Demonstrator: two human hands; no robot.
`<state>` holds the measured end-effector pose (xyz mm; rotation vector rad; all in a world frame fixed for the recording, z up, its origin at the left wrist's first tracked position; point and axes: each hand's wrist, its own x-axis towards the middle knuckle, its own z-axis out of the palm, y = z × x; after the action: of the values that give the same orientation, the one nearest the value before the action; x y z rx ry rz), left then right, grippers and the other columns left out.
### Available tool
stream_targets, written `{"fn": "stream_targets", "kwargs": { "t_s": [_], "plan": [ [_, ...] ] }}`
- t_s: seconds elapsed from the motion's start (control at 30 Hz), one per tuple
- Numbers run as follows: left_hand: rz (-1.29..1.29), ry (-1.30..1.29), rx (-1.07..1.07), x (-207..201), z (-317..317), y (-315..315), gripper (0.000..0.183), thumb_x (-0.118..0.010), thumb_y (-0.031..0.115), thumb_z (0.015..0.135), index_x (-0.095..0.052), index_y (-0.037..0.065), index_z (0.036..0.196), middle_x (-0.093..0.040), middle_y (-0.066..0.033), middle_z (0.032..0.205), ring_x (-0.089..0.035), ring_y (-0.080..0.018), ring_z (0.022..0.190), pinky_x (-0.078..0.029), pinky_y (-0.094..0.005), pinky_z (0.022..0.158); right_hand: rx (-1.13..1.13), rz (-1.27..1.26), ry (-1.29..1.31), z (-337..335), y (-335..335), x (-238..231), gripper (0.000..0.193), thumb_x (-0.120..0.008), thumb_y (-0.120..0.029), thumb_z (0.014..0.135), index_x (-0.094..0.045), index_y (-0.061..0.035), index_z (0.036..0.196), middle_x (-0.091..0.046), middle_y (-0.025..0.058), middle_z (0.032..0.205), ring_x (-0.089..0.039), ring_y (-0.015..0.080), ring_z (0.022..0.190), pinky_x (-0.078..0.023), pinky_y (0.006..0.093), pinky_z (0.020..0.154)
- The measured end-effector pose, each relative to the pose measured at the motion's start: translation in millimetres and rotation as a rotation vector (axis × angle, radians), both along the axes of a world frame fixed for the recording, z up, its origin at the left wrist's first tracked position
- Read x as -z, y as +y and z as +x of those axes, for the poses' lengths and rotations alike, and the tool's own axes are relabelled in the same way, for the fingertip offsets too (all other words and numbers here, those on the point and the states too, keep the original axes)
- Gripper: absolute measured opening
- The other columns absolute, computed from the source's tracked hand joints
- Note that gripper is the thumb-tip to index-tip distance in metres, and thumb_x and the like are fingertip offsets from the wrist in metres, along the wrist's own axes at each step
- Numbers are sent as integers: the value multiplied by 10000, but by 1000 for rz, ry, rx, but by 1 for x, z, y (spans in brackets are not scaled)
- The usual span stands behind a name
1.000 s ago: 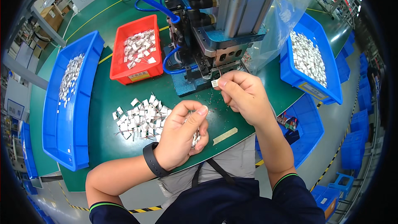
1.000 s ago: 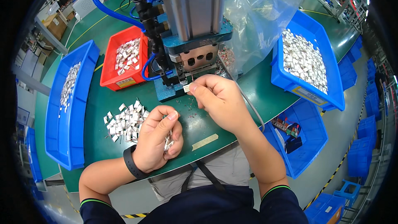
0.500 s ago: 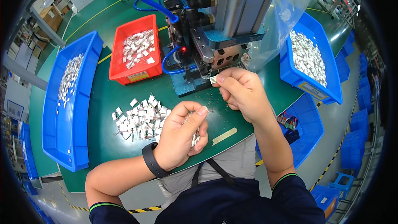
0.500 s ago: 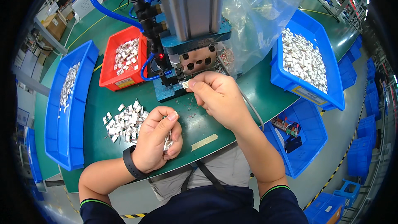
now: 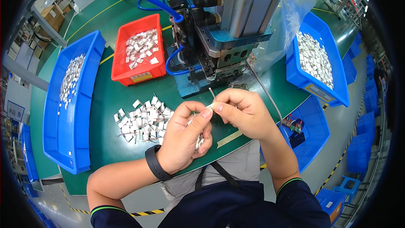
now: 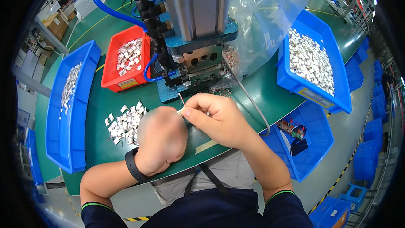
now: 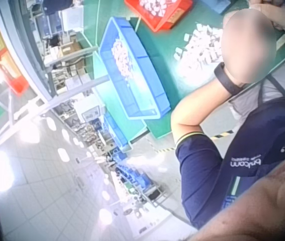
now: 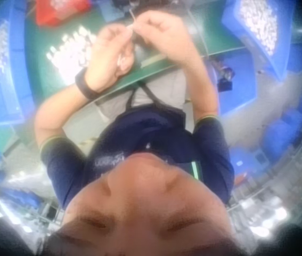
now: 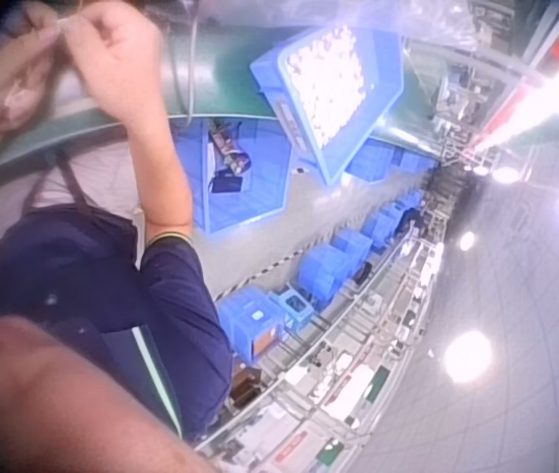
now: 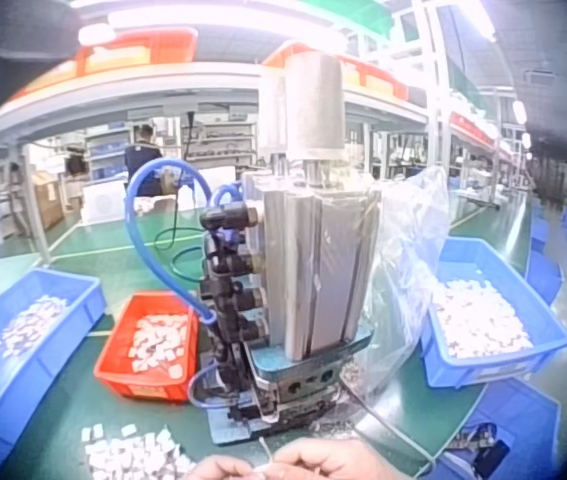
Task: The person pours small white rectangular components from a blue bin onto a green workbench. They then pick up the components one by one and insert them into a vertical machine fixture, pressing them down to process or secure them. The person repeats this insertion process for multiple components throughout the clip.
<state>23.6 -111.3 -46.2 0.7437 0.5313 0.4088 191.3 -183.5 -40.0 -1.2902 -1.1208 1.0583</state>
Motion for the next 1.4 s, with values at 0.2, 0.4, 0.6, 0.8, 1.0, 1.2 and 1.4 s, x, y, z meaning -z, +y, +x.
{"fn": "stream_targets", "kwargs": {
  "t_s": [0.2, 0.4, 0.6, 0.8, 1.0, 1.2, 1.4],
  "plan": [
    [22, 0, -4, 1, 0, 0, 75, -503, 184, 984, -463, 139, 1029, -500, -64, 653, -404, -126, 375, -247, -226, 316, -4, 75, -46, 0, 1, 14, 144, -592, -153, 932, -627, -15, 911, -552, -39, 706, -434, 2, 622, -352, 197, 522],
    [50, 14, -12, 3, 0, -1, 146, -428, 259, 1014, -458, 116, 1017, -500, -70, 649, -401, -133, 371, -246, -233, 310, -2, -95, 213, -11, 7, 6, 149, -578, -170, 935, -552, -30, 891, -563, -3, 664, -472, 21, 564, -342, 186, 465],
    [-130, 30, -11, 1, 0, 9, 408, -319, 461, 1014, -434, 70, 1016, -507, -94, 683, -436, -150, 396, -252, -235, 318, -16, -186, 661, -4, 4, 7, 140, -598, -151, 915, -539, -40, 856, -541, 3, 633, -351, 3, 434, -216, 194, 352],
    [-100, 48, 9, -2, 0, 7, 539, -351, 495, 996, -397, 21, 1246, -504, -91, 697, -446, -150, 421, -261, -237, 332, -21, -198, 460, -8, 4, 4, 150, -637, -138, 891, -550, -33, 830, -562, 8, 642, -369, 0, 436, -209, 182, 352],
    [-68, 52, 19, -1, -1, 6, 673, -360, 506, 988, -239, 8, 1424, -502, -85, 707, -453, -147, 434, -269, -237, 338, -42, -128, 302, -14, 3, -3, 148, -664, -144, 881, -609, -7, 873, -570, -25, 660, -447, 2, 535, -325, 179, 450],
    [-31, 80, 4, -4, 0, 4, 673, -369, 503, 987, -240, 1, 1417, -501, -85, 702, -466, -131, 452, -288, -225, 344, -57, -140, 29, -15, -1, 0, 186, -689, -150, 856, -636, 9, 938, -546, -53, 653, -462, 3, 588, -364, 195, 506],
    [-83, 75, 13, -2, 0, 6, 630, -324, 514, 995, -294, 14, 1377, -525, -121, 720, -466, -141, 423, -279, -234, 320, -72, -141, -205, -24, -2, -9, 149, -675, -111, 860, -664, 0, 959, -618, -12, 674, -517, 18, 603, -383, 191, 521]
  ]
}}
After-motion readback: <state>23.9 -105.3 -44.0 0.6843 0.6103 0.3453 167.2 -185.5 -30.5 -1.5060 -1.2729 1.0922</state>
